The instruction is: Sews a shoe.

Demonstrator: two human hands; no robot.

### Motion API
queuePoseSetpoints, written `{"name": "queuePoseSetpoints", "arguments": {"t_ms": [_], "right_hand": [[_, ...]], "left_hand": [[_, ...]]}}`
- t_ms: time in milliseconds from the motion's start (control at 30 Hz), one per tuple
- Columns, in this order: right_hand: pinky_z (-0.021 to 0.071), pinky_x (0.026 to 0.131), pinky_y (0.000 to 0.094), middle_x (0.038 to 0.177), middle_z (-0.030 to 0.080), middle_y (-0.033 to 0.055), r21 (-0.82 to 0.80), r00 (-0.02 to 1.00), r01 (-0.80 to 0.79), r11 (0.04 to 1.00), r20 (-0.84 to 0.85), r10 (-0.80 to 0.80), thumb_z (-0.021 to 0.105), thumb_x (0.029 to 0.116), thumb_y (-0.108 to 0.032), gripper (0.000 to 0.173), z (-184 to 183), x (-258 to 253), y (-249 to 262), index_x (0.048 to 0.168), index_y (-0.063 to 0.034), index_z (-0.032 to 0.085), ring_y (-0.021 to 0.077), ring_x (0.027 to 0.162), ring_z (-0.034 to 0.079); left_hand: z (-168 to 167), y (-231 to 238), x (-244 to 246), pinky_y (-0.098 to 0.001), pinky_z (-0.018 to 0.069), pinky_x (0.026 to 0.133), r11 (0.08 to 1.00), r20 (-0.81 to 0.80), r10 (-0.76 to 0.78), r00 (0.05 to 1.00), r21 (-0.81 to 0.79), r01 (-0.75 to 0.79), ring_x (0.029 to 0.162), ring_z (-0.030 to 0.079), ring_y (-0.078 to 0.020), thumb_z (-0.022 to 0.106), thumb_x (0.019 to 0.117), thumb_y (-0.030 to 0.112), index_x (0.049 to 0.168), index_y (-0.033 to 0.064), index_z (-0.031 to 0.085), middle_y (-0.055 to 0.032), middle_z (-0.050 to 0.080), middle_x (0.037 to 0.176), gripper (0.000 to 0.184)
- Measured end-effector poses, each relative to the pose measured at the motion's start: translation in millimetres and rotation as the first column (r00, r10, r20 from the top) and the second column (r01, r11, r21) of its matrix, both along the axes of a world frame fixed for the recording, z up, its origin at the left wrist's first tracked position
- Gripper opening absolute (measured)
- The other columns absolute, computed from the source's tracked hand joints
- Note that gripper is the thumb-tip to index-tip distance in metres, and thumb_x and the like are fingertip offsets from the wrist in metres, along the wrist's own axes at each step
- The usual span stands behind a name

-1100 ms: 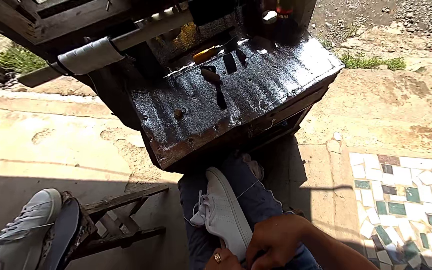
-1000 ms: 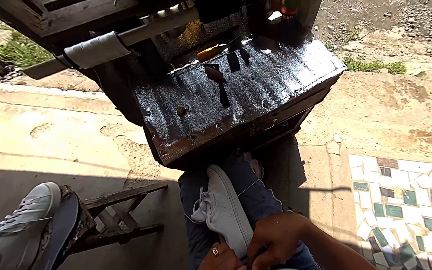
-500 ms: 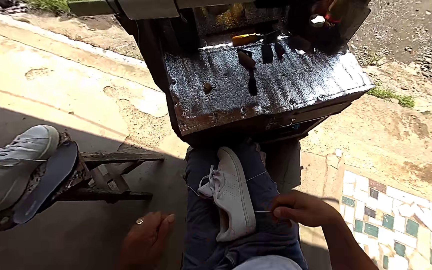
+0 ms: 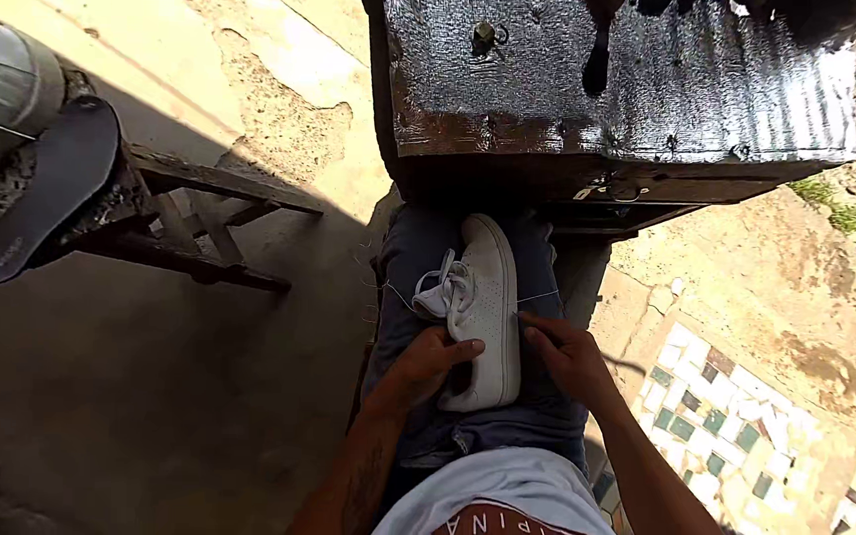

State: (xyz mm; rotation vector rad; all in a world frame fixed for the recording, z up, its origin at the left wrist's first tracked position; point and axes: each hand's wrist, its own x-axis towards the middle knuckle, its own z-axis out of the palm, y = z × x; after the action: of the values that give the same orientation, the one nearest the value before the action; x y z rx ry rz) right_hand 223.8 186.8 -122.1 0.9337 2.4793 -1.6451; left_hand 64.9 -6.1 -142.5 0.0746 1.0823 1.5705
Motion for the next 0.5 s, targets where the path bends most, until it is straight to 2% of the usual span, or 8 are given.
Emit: {"name": "queuePoseSetpoints", "arguments": {"t_ms": [67,167,333,500], "right_hand": [[0.0556,0.080,0.0244,0.104,0.075,-0.0045,0.008,0.999,-0.014,1.000,0.035,0.014,0.055,0.1058,-0.034,0.032,-0.9,-3.4,2.4,0.127,-0.0202,0.074,0.0013,0.086,0.066],[0.0556,0.080,0.0243,0.104,0.075,-0.0042,0.018,0.998,-0.028,0.999,0.049,0.027,0.055,0.1057,-0.034,0.031,-0.9,-5.8,3.6,0.125,-0.0201,0.075,0.0012,0.086,0.067],[0.0548,0.076,0.0211,0.098,0.075,-0.0045,0.013,0.998,-0.033,0.999,0.054,0.032,0.056,0.1051,-0.030,0.029,2.5,-9.7,2.9,0.123,-0.0177,0.076,-0.0007,0.081,0.065],[0.0535,0.072,0.0207,0.092,0.073,-0.0065,0.013,0.990,-0.060,0.998,0.126,0.058,0.055,0.1054,-0.031,0.030,8.5,-12.4,7.5,0.124,-0.0194,0.076,-0.0015,0.076,0.063]], "left_hand": [[-1.4,4.8,-8.6,-0.0346,0.0598,0.093,0.998,-0.012,-0.056,0.998,-0.029,0.055,0.099,0.072,-0.0150,0.071,0.0897,0.008,0.119,-0.0020,0.063,-0.0083,0.075,0.106,0.032],[-2.0,6.6,-15.3,-0.0338,0.0599,0.092,0.992,0.000,-0.109,0.994,-0.065,0.109,0.099,0.072,-0.0147,0.069,0.0901,0.007,0.119,-0.0023,0.062,-0.0082,0.074,0.106,0.031],[0.3,8.1,-17.9,-0.0338,0.0607,0.090,0.992,0.033,-0.111,0.993,-0.055,0.112,0.098,0.073,-0.0152,0.066,0.0911,0.004,0.121,-0.0013,0.060,-0.0083,0.074,0.106,0.031],[2.2,9.5,-19.0,-0.0324,0.0605,0.090,0.990,0.045,-0.132,0.990,-0.050,0.134,0.097,0.072,-0.0136,0.064,0.0923,0.002,0.121,-0.0007,0.060,-0.0067,0.074,0.105,0.029]]}}
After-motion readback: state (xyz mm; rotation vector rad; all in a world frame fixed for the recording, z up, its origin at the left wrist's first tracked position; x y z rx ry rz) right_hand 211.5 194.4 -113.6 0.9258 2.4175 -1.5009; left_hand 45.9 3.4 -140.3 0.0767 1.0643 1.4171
